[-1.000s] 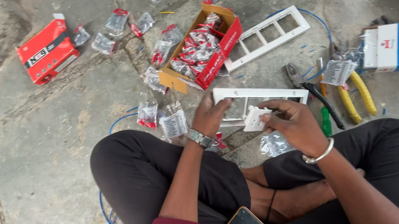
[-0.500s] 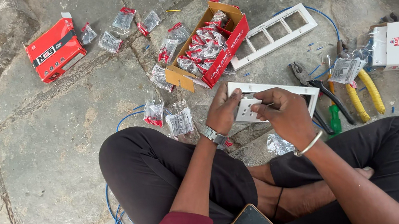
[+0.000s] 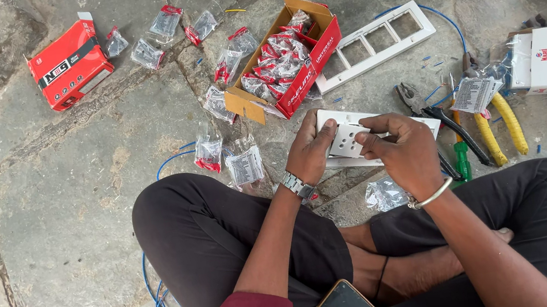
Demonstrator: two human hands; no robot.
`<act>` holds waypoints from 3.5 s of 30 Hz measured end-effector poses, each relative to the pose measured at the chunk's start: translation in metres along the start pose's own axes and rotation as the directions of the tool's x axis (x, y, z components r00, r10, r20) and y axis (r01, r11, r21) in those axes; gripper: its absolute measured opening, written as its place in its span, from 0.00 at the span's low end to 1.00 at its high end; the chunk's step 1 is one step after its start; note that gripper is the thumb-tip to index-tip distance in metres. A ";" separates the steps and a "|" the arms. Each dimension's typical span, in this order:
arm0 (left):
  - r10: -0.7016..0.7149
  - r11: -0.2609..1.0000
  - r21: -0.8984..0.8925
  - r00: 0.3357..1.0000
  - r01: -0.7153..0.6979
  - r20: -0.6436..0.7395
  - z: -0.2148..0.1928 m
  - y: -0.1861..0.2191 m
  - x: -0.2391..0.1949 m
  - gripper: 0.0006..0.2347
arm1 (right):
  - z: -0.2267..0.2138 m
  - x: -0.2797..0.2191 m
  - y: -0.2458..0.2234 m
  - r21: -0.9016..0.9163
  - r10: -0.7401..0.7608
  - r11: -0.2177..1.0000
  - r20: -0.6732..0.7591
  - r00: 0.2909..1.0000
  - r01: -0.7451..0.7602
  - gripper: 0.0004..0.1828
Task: The person sits on the floor and assembles electrical socket units by stripping wires, inserting them into terminals, and securing them with a screwdriver. They then insert socket modules into a multi-gang plate and place the finished unit into a box.
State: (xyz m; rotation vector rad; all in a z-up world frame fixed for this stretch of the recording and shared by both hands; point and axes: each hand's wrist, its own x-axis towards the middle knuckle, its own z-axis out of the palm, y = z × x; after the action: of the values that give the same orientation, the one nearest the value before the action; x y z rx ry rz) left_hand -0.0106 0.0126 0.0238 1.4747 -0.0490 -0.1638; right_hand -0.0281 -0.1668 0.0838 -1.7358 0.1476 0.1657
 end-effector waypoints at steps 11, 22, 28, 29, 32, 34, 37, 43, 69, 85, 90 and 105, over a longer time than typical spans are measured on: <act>-0.038 0.994 0.106 0.999 0.036 0.012 -0.001 0.002 -0.003 0.16 | -0.001 0.003 0.005 0.039 0.036 0.999 0.026 0.999 -0.037 0.14; 0.047 0.979 0.200 0.997 -0.034 -0.062 0.006 0.008 -0.014 0.23 | 0.001 -0.009 0.006 -0.300 -0.319 0.899 0.048 0.947 0.318 0.09; 0.018 0.986 0.169 0.979 0.017 -0.203 0.004 0.026 -0.004 0.22 | -0.027 -0.001 0.016 -0.258 -0.138 0.954 0.073 0.988 0.152 0.13; 0.011 0.975 0.219 0.974 0.040 -0.225 -0.003 0.033 0.000 0.22 | -0.038 0.001 0.020 -0.236 -0.030 0.971 0.038 0.999 0.039 0.12; 0.074 0.947 0.321 0.947 0.032 -0.313 -0.028 0.055 -0.004 0.24 | -0.075 0.009 0.040 -0.441 -0.060 0.898 -0.111 0.992 0.005 0.11; 0.162 0.929 0.368 0.926 -0.027 -0.342 -0.035 0.064 -0.008 0.26 | -0.079 0.006 0.067 -0.680 0.024 0.733 0.017 1.000 -0.006 0.15; 0.222 0.914 0.396 0.922 -0.084 -0.316 -0.039 0.069 -0.008 0.27 | -0.057 0.009 0.118 -0.849 0.178 0.520 0.005 0.984 -0.089 0.33; 0.262 0.895 0.410 0.952 -0.177 -0.159 -0.036 0.053 -0.009 0.28 | -0.073 0.046 0.153 -0.832 0.477 0.430 -0.120 0.871 -0.350 0.24; 0.115 0.790 0.586 0.982 -0.181 0.148 -0.003 0.069 -0.014 0.23 | -0.048 -0.070 -0.062 -0.415 -0.132 0.903 -0.022 0.991 0.111 0.16; 0.130 0.767 0.612 0.981 -0.192 0.145 -0.001 0.068 -0.018 0.25 | -0.053 -0.056 -0.075 -0.609 -0.318 0.692 0.224 0.921 0.387 0.14; 0.142 0.749 0.638 0.983 -0.181 0.112 -0.003 0.065 -0.018 0.26 | -0.034 -0.061 -0.072 -0.632 -0.448 0.624 0.192 0.873 0.459 0.16; 0.145 0.801 0.577 0.987 -0.158 0.069 -0.005 0.061 -0.016 0.30 | -0.053 -0.055 -0.064 -0.564 -0.173 0.806 0.063 0.983 0.178 0.16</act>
State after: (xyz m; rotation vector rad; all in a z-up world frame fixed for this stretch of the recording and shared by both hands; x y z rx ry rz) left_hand -0.0208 0.0251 0.0852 2.0777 -0.2549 -0.0294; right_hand -0.0681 -0.2083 0.1653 -2.3374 -0.0845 0.0829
